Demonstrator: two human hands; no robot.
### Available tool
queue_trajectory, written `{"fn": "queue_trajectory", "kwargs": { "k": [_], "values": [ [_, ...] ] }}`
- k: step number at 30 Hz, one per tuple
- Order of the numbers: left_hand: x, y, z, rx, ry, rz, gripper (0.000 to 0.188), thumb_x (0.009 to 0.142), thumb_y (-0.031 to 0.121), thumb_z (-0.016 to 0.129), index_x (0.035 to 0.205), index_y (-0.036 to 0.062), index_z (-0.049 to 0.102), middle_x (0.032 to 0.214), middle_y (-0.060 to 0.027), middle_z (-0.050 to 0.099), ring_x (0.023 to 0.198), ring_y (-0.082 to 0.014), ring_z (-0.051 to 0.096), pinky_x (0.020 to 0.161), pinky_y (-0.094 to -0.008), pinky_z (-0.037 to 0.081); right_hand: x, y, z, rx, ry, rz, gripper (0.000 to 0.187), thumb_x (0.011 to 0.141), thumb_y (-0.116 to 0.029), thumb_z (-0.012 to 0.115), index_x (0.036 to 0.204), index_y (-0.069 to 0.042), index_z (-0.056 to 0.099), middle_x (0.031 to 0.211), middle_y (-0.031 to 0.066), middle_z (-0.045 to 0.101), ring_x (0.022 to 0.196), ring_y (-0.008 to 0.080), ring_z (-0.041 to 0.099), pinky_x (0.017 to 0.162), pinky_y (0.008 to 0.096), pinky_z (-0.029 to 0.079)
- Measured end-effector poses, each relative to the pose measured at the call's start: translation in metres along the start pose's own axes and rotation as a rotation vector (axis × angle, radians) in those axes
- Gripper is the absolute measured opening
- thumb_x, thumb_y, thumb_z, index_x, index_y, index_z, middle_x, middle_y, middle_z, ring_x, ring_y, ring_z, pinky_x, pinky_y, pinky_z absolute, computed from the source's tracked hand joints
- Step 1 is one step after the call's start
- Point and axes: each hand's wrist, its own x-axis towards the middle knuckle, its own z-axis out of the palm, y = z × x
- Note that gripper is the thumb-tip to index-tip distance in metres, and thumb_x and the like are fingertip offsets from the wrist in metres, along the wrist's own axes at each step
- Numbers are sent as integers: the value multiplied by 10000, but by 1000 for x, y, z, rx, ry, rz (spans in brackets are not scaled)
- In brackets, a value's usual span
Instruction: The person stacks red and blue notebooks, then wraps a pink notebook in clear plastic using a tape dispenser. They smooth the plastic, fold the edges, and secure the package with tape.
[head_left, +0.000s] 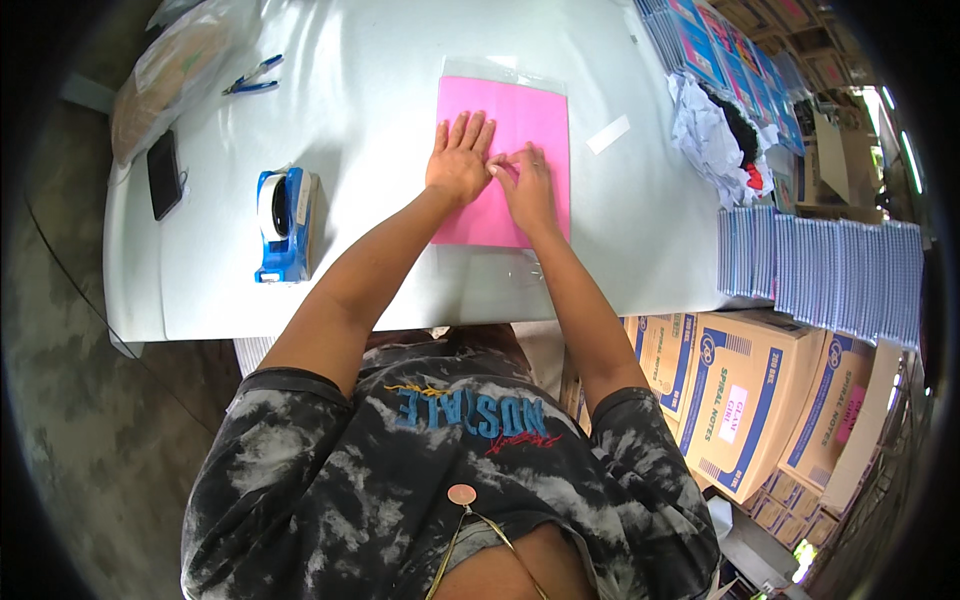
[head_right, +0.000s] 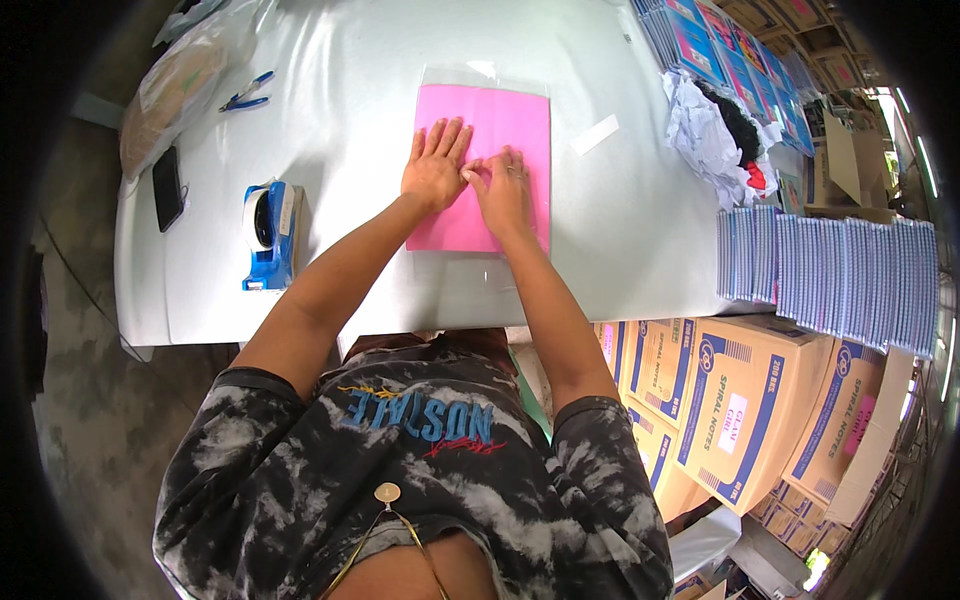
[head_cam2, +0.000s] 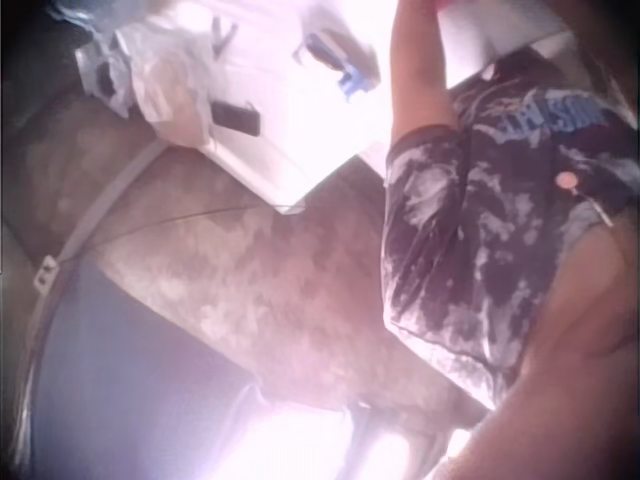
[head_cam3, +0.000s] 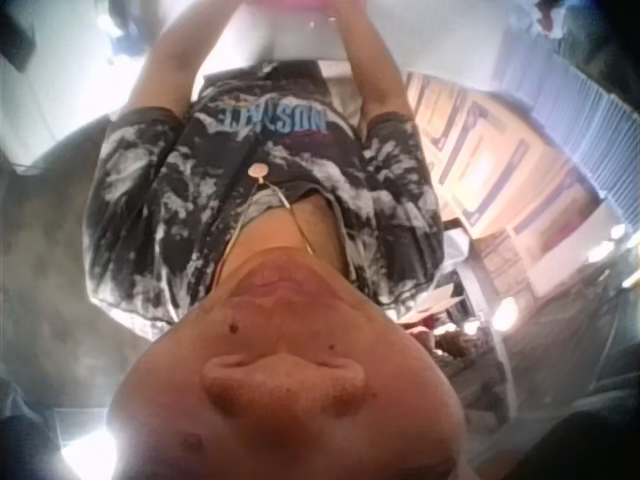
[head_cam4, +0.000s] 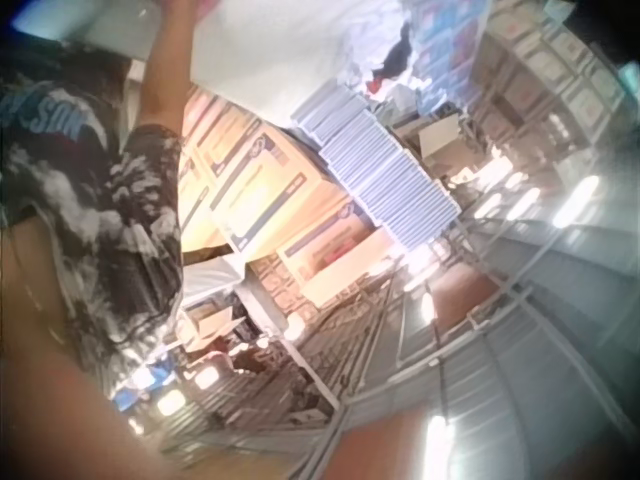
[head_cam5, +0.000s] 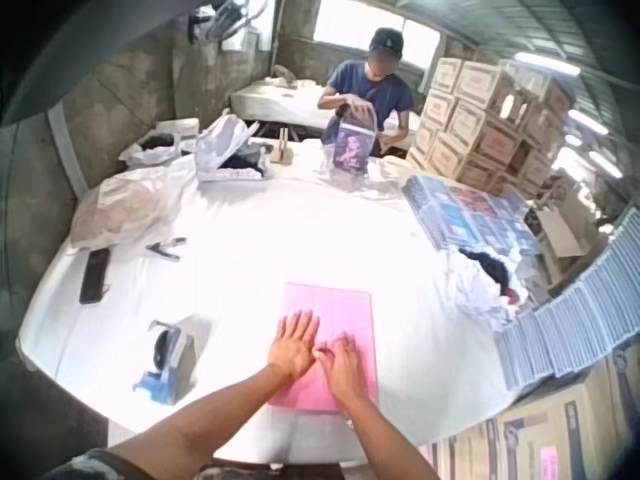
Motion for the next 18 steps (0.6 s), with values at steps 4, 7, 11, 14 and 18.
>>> {"fn": "queue_trajectory", "kwargs": {
  "k": [4,7,11,14,18],
  "values": [
    [1,-1,0,-56,6,-3,628,935,521,200,1445,161,131,1506,-32,109,1391,-213,54,1126,-416,22,4,10,-5,254,-32,-123,506,781,-234,666,1157,30,452,1285,242,428,1217,415,373,1003,476,317],
    [-1,0,-2,-105,6,2,618,937,506,196,1439,147,164,1504,-41,122,1392,-222,54,1124,-419,17,-4,16,-10,259,50,-112,361,792,-168,643,1061,17,488,1283,229,435,1213,384,398,987,460,339],
    [1,5,-6,-78,-8,-9,615,938,507,189,1440,155,159,1505,-35,117,1392,-222,53,1126,-418,22,-1,20,-2,111,156,-52,243,813,-100,597,1007,2,490,1268,234,452,1194,353,429,974,429,360],
    [0,5,-9,-63,-11,-10,599,938,507,189,1443,186,152,1507,-29,110,1392,-223,52,1126,-418,28,6,24,-3,556,195,97,173,852,-85,547,995,-9,485,1261,216,480,1168,282,462,956,374,375],
    [-3,1,-10,-19,-25,-17,581,936,522,185,1444,246,132,1509,-19,98,1392,-216,49,1128,-413,33,7,31,-20,1164,358,240,100,897,-92,486,971,-25,490,1265,178,504,1108,165,471,911,290,371]
  ]
}}
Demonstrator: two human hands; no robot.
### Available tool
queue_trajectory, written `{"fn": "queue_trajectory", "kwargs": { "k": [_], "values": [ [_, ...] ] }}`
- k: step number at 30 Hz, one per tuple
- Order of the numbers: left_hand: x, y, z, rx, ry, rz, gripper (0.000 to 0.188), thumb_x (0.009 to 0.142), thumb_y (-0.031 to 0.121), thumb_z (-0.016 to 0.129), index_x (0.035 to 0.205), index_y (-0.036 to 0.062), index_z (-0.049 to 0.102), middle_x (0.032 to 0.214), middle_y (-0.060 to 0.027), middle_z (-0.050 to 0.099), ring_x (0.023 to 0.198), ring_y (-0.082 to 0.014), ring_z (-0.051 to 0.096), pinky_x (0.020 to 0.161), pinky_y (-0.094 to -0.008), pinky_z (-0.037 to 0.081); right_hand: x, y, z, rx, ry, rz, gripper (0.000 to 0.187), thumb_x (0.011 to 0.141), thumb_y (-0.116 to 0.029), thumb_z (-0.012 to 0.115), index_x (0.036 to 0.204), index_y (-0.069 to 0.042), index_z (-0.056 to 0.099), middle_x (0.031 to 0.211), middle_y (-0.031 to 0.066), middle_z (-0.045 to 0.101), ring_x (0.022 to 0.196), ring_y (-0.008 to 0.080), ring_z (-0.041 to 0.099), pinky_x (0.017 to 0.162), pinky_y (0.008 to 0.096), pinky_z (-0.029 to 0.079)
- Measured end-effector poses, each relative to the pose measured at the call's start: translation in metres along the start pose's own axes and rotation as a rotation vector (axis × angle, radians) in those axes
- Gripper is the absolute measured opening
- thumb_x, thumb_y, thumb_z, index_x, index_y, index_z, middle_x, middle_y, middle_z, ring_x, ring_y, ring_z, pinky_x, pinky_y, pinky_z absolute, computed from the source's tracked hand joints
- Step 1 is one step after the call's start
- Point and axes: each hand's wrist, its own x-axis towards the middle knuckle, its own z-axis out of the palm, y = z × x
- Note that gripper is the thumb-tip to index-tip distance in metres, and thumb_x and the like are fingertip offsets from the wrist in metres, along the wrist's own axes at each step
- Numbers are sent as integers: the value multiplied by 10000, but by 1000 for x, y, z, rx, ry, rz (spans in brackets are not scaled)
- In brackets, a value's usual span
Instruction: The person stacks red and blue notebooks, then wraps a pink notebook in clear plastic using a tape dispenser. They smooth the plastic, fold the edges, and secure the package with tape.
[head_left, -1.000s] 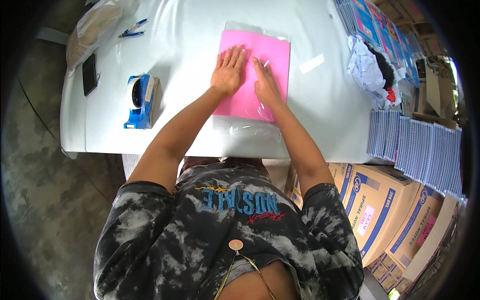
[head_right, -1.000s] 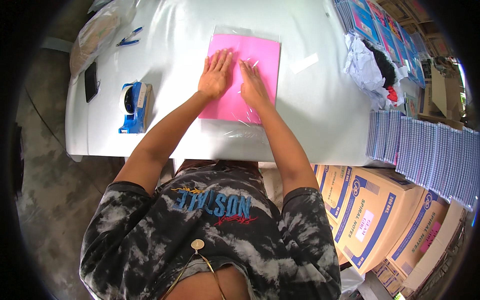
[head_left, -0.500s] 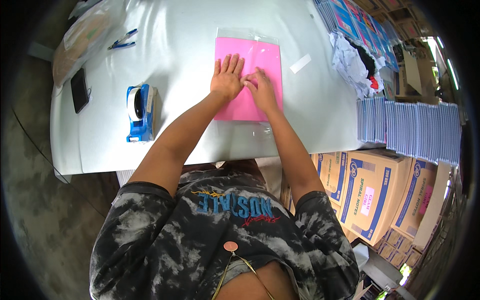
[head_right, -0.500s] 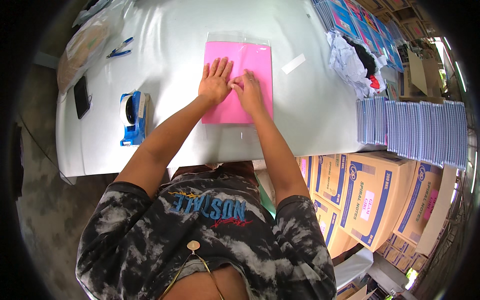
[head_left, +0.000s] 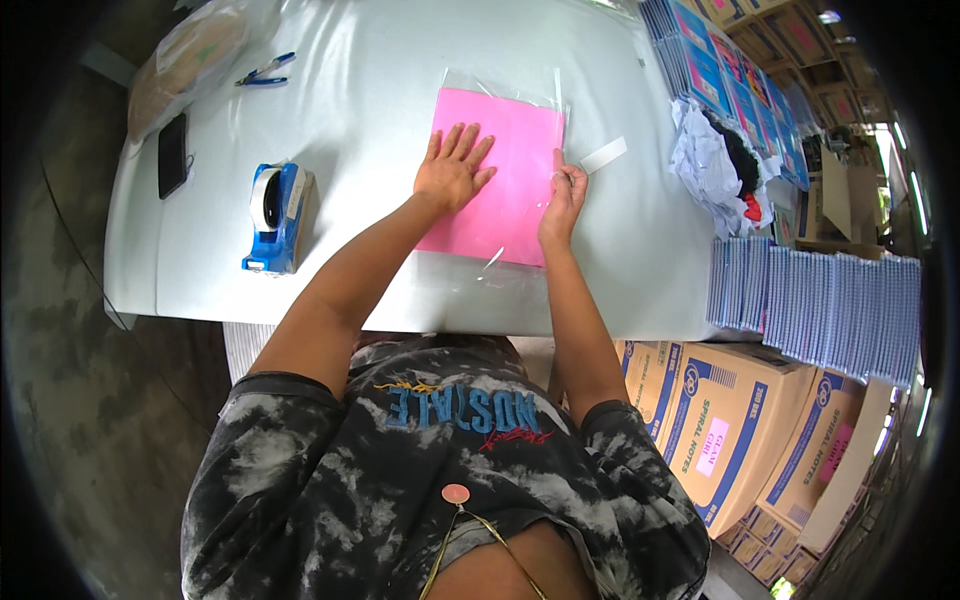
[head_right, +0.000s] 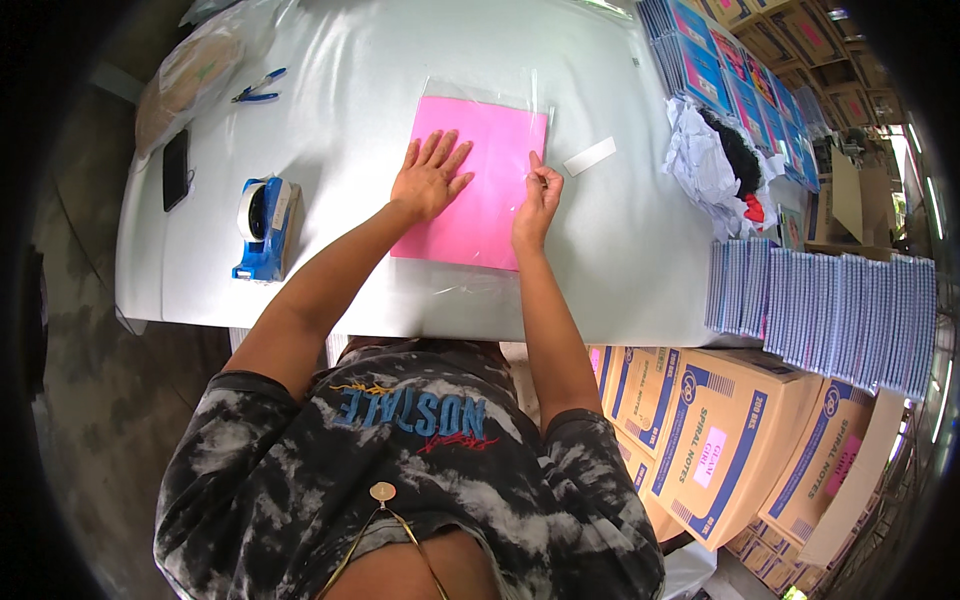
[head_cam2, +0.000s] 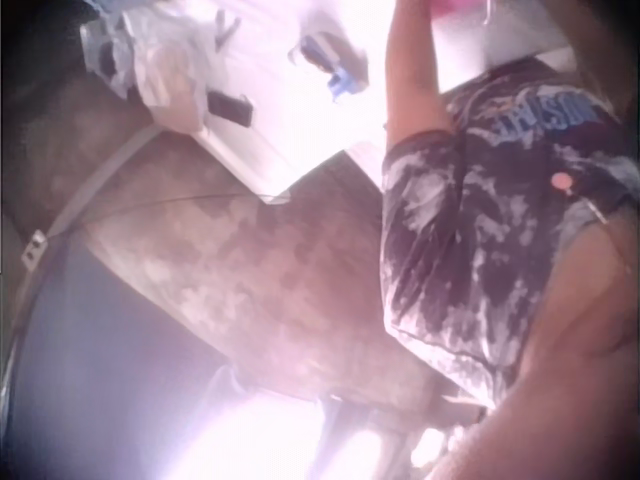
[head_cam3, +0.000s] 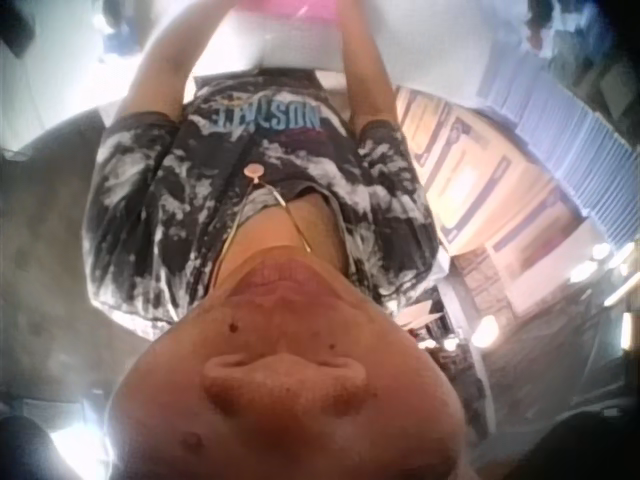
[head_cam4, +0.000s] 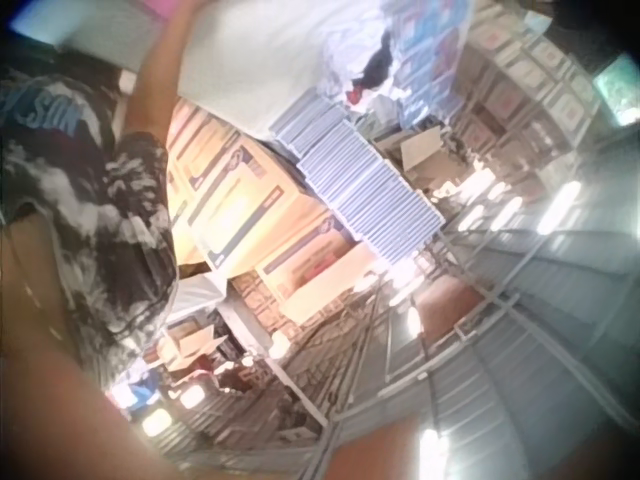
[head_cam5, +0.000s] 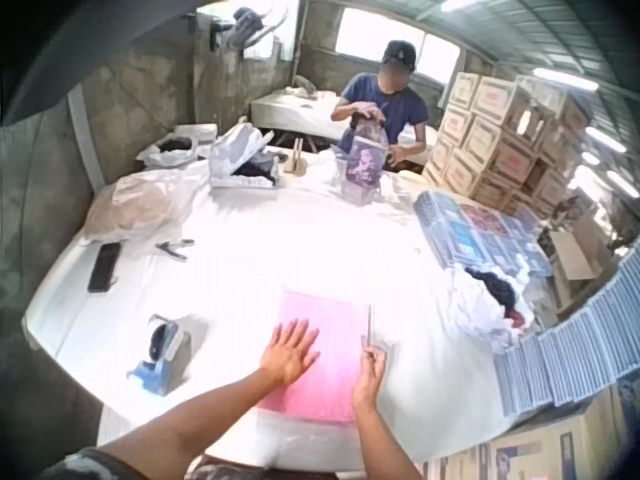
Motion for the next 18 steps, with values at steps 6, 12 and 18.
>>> {"fn": "queue_trajectory", "kwargs": {
  "k": [6,12,18],
  "values": [
    [2,2,5,-1,14,27,574,931,533,187,1442,277,133,1510,-24,95,1393,-226,42,1124,-435,28,5,33,-6,-215,-236,-114,143,865,-128,528,943,-19,478,1320,237,432,1203,280,438,951,329,341],
    [-1,-4,7,20,17,20,570,924,537,221,1436,298,153,1508,-22,100,1392,-227,50,1120,-449,37,-11,18,21,-983,-260,-425,216,806,-116,577,966,-38,454,1321,267,391,1271,428,307,1056,527,197],
    [8,9,-20,-35,-96,-40,579,897,492,287,1418,243,240,1470,-81,209,1370,-278,124,1103,-479,63,-10,18,12,-575,-302,-277,120,850,-94,501,940,-62,428,1381,253,335,1335,425,183,1085,534,69]
  ]
}}
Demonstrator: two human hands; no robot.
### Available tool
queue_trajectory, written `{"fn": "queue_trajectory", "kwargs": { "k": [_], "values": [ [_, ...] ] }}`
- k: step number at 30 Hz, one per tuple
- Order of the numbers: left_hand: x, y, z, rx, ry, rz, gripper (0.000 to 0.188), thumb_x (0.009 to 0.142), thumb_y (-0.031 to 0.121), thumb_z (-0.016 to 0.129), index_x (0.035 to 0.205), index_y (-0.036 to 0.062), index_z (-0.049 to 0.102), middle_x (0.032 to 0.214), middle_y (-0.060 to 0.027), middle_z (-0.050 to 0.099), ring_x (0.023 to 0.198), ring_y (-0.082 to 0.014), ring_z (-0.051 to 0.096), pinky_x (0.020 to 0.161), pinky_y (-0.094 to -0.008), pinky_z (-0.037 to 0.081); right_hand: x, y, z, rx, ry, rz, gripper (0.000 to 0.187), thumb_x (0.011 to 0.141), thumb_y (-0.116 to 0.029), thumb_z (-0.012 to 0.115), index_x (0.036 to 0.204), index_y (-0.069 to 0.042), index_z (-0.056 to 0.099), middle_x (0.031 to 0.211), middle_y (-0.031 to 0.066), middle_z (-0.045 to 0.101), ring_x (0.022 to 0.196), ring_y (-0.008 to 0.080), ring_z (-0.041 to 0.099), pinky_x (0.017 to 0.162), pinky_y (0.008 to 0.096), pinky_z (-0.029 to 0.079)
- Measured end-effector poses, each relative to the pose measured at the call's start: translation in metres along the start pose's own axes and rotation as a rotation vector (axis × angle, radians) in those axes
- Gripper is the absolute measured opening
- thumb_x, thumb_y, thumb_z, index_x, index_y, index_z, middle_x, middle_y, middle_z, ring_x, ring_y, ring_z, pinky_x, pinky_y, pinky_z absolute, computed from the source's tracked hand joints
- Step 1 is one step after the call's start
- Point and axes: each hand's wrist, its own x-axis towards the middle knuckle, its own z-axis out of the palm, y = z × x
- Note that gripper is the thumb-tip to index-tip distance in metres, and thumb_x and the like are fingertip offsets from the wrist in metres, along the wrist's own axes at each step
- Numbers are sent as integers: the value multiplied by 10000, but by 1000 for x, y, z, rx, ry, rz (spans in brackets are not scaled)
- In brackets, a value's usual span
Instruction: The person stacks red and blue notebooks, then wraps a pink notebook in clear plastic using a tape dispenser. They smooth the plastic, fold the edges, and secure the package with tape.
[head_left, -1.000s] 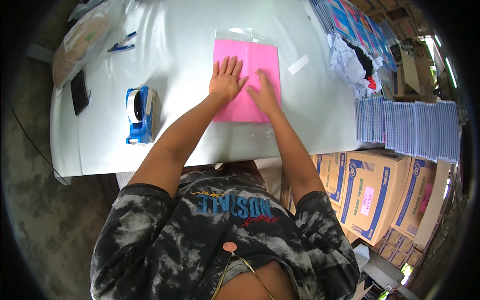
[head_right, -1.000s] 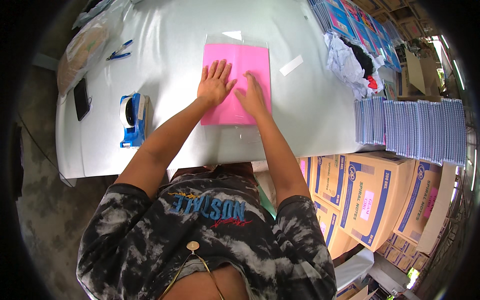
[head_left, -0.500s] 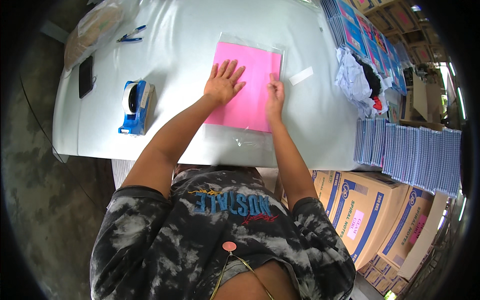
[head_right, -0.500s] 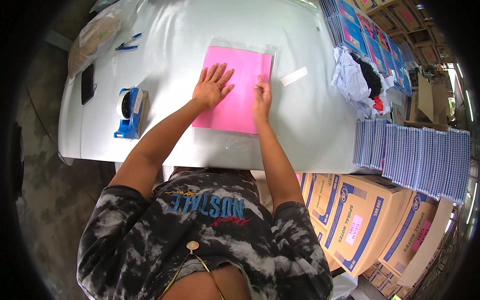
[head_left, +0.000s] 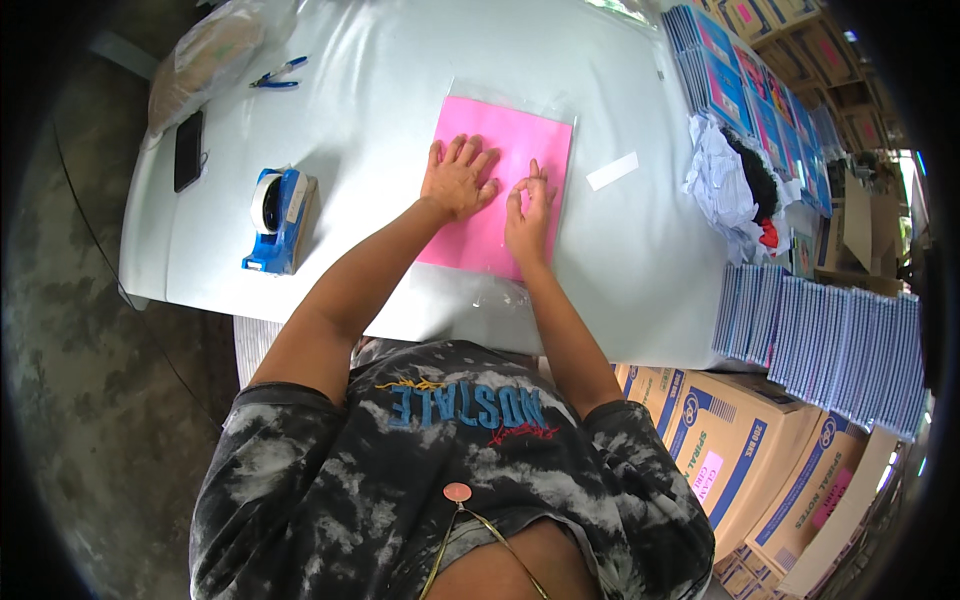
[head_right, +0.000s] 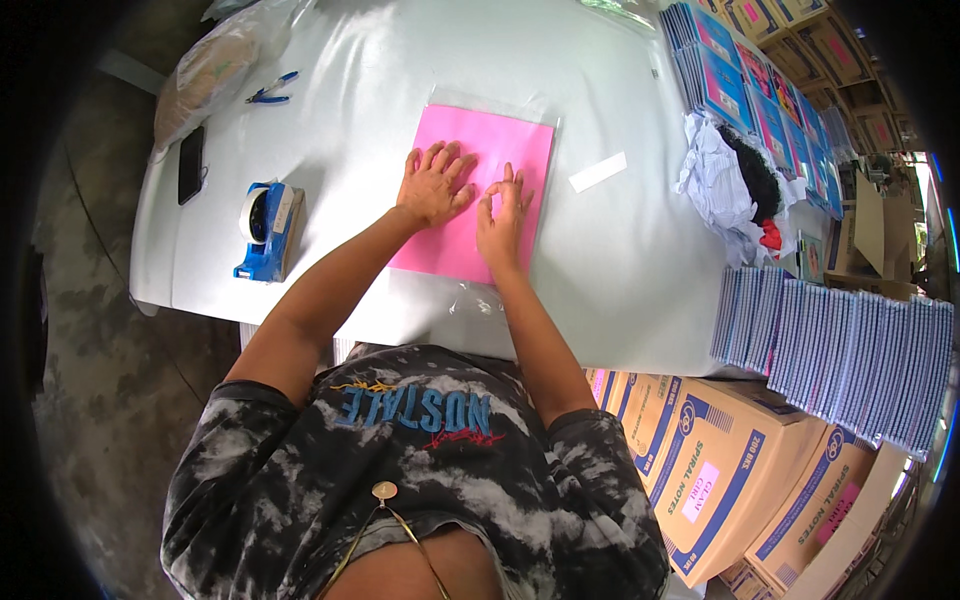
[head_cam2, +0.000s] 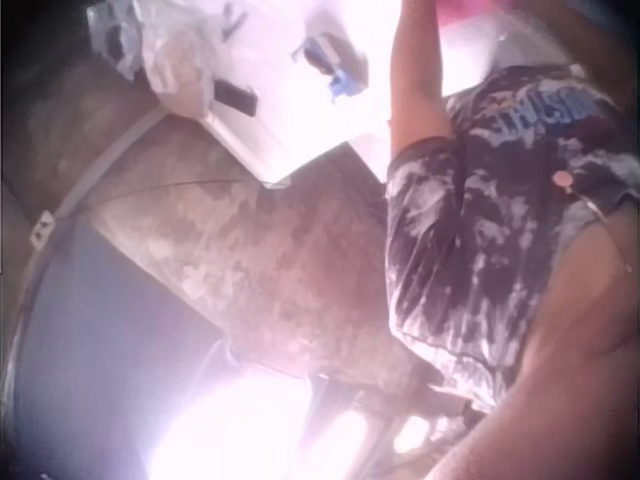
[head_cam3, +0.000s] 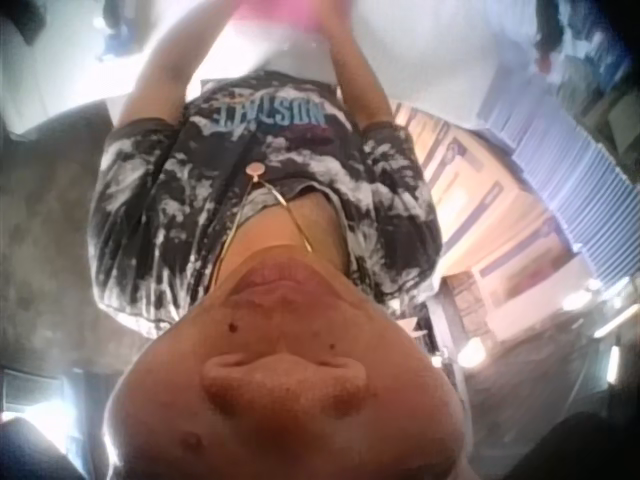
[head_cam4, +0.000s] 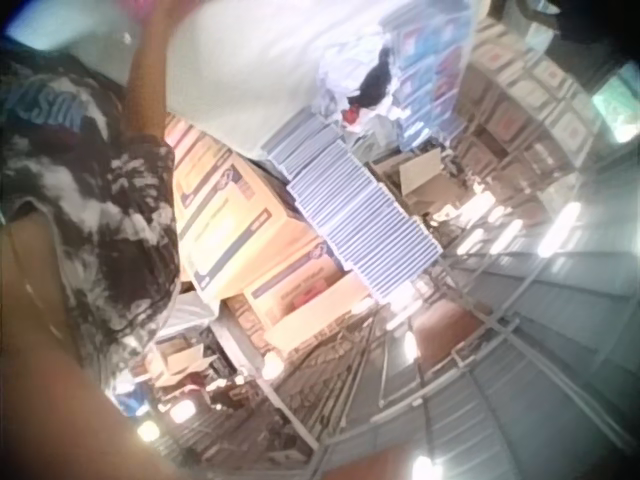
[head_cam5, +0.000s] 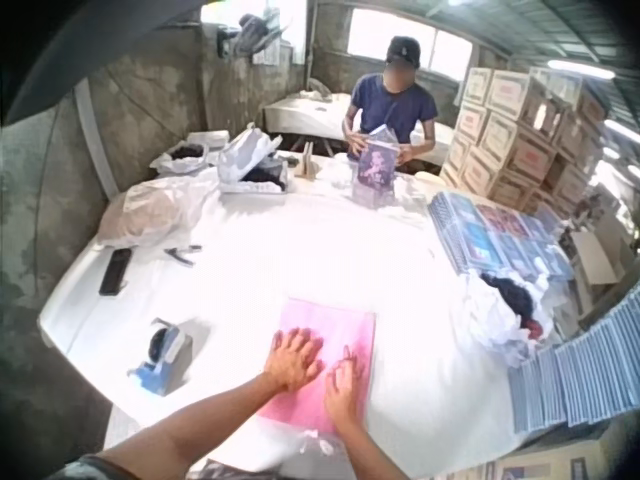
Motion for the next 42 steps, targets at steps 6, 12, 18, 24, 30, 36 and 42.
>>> {"fn": "queue_trajectory", "kwargs": {
  "k": [6,12,18,24,30,36,42],
  "values": [
    [7,-2,18,9,146,72,591,896,450,285,1426,197,220,1470,-118,190,1368,-303,119,1101,-491,79,-5,-9,5,208,-117,15,112,920,-142,422,991,-57,439,1421,218,290,1367,381,116,1090,508,16],
    [10,-5,22,113,91,133,631,902,430,260,1446,144,117,1507,-107,71,1388,-301,35,1112,-491,34,-3,2,16,-54,-219,-16,293,940,-175,361,1176,-5,396,1431,251,224,1358,405,103,1087,511,47],
    [11,-2,18,194,5,148,665,892,420,298,1448,127,81,1506,-121,54,1386,-325,16,1107,-499,32,8,5,23,-195,-322,-68,193,923,-177,391,1012,-8,417,1384,302,269,1339,427,148,1082,523,71],
    [15,-8,16,135,0,168,687,876,409,334,1447,119,83,1505,-127,43,1382,-353,11,1098,-527,42,16,9,10,-155,-395,-95,172,894,-165,438,977,-14,429,1364,310,298,1330,433,178,1083,520,82],
    [12,-3,15,198,4,176,698,881,418,327,1444,91,73,1503,-133,54,1383,-339,27,1102,-518,41,13,13,17,-230,-324,-209,181,893,-146,441,1035,-35,428,1170,224,489,1312,378,257,1084,506,91],
    [12,-6,19,154,4,117,680,891,427,291,1446,105,66,1506,-114,39,1388,-306,19,1111,-497,44,22,2,11,217,-424,86,276,922,-137,408,1166,-34,330,1000,176,489,984,265,497,1019,442,291],
    [18,-7,29,135,29,127,700,910,480,225,1430,31,92,1503,-125,50,1388,-301,17,1110,-491,31,65,18,-4,39,-718,198,616,873,-26,417,1391,-60,85,1372,252,343,1273,352,358,1005,383,346]
  ]
}}
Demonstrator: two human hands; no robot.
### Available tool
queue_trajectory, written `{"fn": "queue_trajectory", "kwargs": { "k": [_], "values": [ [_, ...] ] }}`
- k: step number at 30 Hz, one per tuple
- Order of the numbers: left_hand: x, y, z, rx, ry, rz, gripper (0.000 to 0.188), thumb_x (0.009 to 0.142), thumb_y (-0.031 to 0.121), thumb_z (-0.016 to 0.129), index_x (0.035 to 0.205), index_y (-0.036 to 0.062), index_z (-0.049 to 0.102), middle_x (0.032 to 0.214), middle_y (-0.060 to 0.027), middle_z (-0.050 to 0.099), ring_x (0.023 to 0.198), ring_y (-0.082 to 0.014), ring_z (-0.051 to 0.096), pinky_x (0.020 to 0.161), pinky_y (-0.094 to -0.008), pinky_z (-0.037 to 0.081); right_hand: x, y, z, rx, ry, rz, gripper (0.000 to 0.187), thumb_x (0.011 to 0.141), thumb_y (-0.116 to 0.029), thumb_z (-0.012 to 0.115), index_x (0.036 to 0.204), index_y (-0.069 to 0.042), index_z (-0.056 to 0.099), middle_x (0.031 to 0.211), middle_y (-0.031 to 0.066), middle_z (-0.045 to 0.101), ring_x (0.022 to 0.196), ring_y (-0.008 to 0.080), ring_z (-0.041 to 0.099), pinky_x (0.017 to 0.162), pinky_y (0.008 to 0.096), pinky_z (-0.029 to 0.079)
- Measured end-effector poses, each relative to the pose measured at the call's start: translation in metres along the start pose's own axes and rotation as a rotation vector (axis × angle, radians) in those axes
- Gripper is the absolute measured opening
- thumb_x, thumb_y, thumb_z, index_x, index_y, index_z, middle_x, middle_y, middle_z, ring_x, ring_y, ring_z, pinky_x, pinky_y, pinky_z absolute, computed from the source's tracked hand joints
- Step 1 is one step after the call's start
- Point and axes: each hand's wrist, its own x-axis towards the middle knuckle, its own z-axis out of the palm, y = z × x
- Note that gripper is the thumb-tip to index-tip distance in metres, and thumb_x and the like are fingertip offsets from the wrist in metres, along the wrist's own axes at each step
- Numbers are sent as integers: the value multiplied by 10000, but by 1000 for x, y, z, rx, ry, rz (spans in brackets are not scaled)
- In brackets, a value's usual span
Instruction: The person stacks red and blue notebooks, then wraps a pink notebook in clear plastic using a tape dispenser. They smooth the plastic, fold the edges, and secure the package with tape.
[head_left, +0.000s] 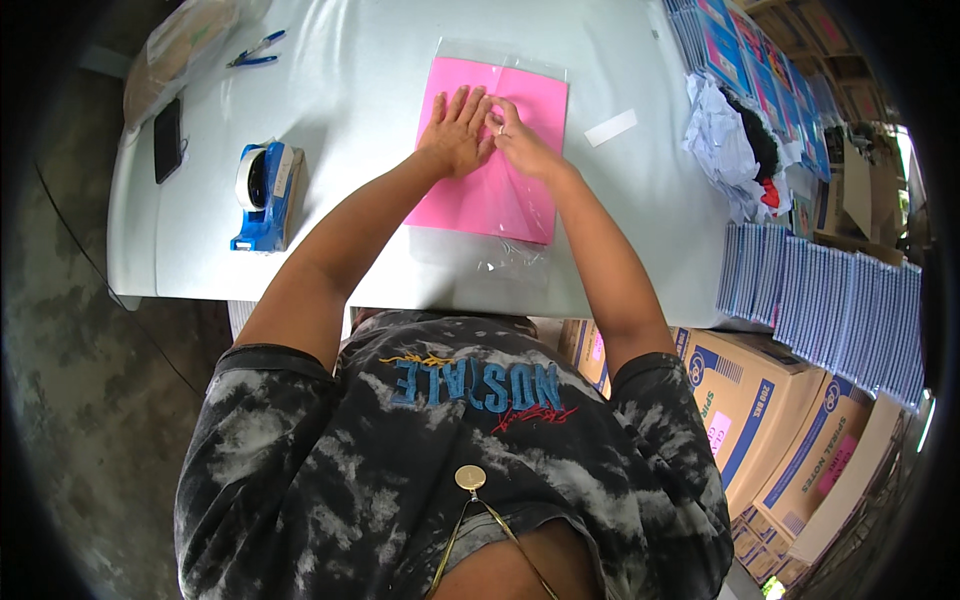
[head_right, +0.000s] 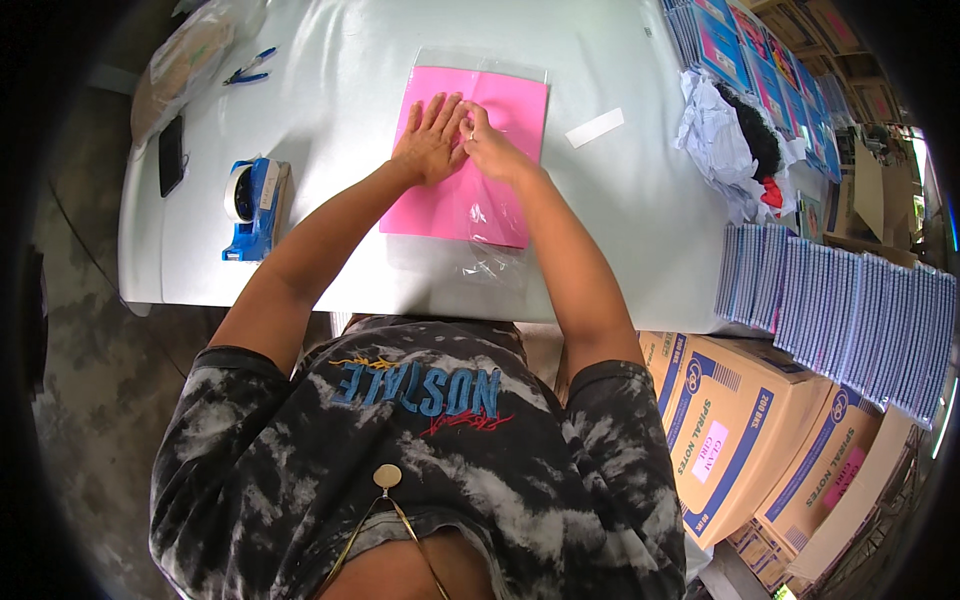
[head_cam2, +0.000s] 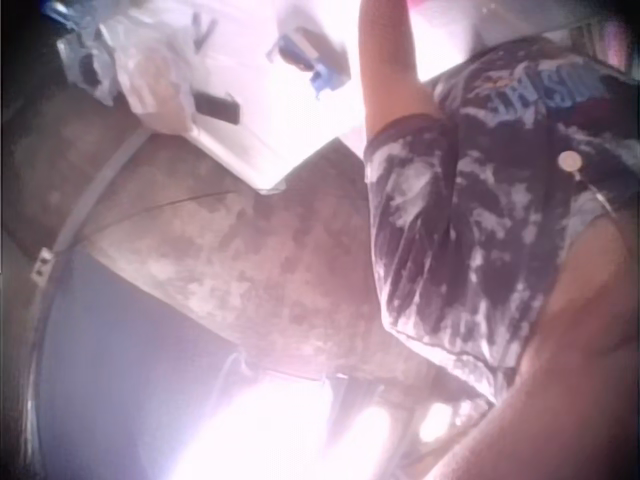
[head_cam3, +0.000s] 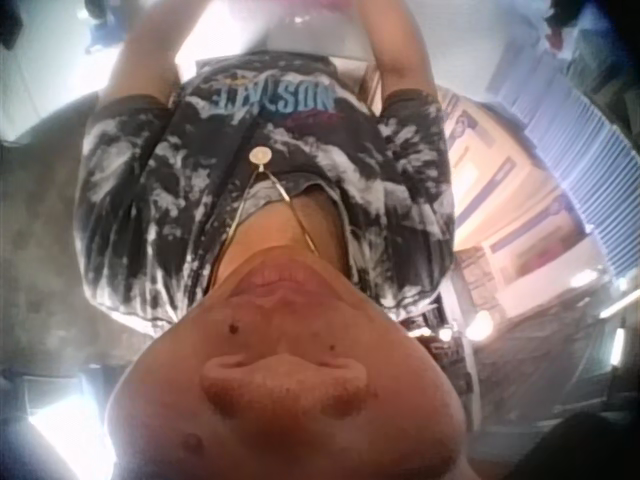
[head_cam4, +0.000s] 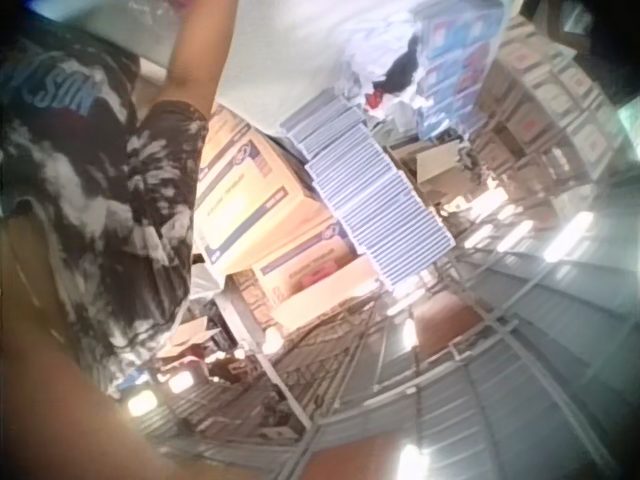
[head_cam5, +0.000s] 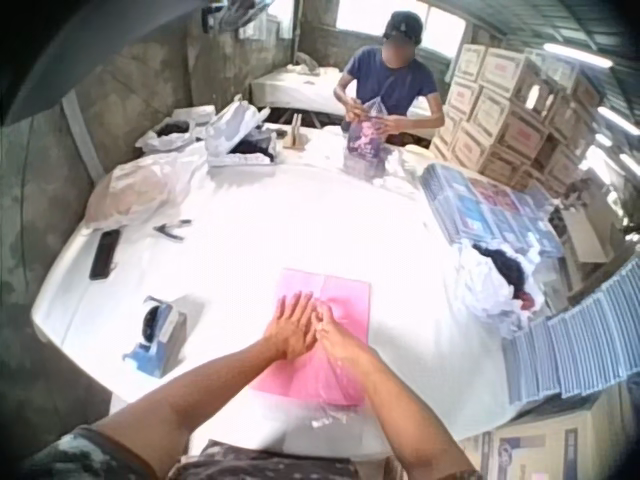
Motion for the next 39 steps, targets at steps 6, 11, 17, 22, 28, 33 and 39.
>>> {"fn": "queue_trajectory", "kwargs": {
  "k": [6,11,17,22,28,33,39],
  "values": [
    [-42,26,6,-123,180,-290,734,900,501,269,1413,-10,150,1486,-185,103,1385,-317,43,1097,-505,29,-8,-37,-6,-278,-167,120,821,828,52,498,1431,-152,-20,1421,188,297,1306,318,309,1045,350,314],
    [-149,55,-3,-413,82,83,721,834,375,477,1387,-11,220,1446,-193,212,1357,-326,172,1093,-507,100,-9,-35,-2,-358,-105,59,906,771,53,588,1430,-155,3,1418,152,319,1297,323,320,1042,369,326],
    [-155,61,-64,-373,246,195,625,679,141,600,1275,75,425,1293,-134,446,1204,-317,417,1039,-427,287,1,-31,-10,-390,-152,-23,965,726,-18,674,1433,-137,27,1410,138,341,1308,305,311,1064,381,290],
    [-185,55,-36,-475,-197,310,368,675,125,640,1040,89,605,1175,-111,534,1101,-301,499,971,-366,358,-5,-40,-7,-601,-174,-16,1085,640,-241,776,1438,-135,49,1443,169,263,1357,288,207,1095,460,175],
    [-254,-69,-82,-223,663,-538,571,643,76,726,1164,45,494,1131,-161,535,1040,-342,492,928,-424,358,-10,-36,-2,-691,-137,2,1222,534,-395,820,1442,-124,48,1471,186,173,1381,286,124,1106,493,91],
    [-301,-117,-44,-916,391,-926,838,705,311,774,1316,-32,316,1139,-208,516,846,-217,574,723,-341,486,0,-42,0,-720,-153,-53,1257,508,-394,832,1442,-122,36,1483,158,154,1386,280,94,1107,509,59],
    [-265,-86,-70,-1029,559,-1041,597,855,409,581,1222,-45,459,1021,-161,566,641,-140,528,577,-254,453,-2,-59,-1,-769,-162,28,1291,477,-383,848,1443,-112,36,1488,141,150,1389,268,89,1108,505,62]
  ]
}}
